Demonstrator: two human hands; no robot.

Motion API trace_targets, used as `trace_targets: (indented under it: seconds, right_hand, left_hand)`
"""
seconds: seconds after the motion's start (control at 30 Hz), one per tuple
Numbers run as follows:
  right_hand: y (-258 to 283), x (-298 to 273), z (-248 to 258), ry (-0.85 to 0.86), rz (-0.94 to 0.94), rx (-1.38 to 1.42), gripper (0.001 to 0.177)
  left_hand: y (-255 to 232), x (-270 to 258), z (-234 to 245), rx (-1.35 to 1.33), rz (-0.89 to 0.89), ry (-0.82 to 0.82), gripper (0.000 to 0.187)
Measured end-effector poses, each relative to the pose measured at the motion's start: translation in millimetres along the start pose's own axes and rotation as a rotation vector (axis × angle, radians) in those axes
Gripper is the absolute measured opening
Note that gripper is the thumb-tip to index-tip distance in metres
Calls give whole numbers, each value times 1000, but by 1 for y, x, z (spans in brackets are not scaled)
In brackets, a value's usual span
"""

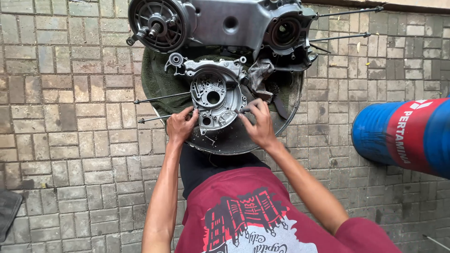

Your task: The person scrubs a disassembled motorcycle engine casing with a wire brush, focusing on the interior surfaces and crevices. They rotate the part to access different areas while working over a collection basin.

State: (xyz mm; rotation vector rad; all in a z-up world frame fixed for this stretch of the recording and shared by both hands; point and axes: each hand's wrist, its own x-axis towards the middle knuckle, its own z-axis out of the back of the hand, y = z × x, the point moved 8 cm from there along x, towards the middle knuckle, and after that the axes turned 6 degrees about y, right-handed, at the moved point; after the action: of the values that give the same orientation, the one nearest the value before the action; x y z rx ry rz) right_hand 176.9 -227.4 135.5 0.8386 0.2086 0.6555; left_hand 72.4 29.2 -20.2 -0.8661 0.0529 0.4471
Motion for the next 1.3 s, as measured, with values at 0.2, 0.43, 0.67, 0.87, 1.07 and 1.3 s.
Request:
trace_targets:
  seconds: [0.2,0.43,0.67,0.87,1.07,1.3]
  right_hand:
    - [-43,-67,-29,-160,-257,621,7]
    - [-110,-103,-37,-191,-448,622,5]
    - [-103,-86,-35,-158,-534,654,24]
    - [-73,-56,-35,-63,-497,658,29]
    - [-84,-53,-53,-41,-500,757,24]
    - [-87,-50,-28,-82,-507,759,10]
  left_hand:
    - [-8,-1,2,16,29,38,28]
    - [-27,-4,-1,-204,201,150,33]
    - [-18,-6,-14,-361,211,136,27]
    - [-38,-19,6,-388,225,110,25]
    - [-43,-39,14,-368,266,112,25]
    - [-80,-68,34,-375,303,175,33]
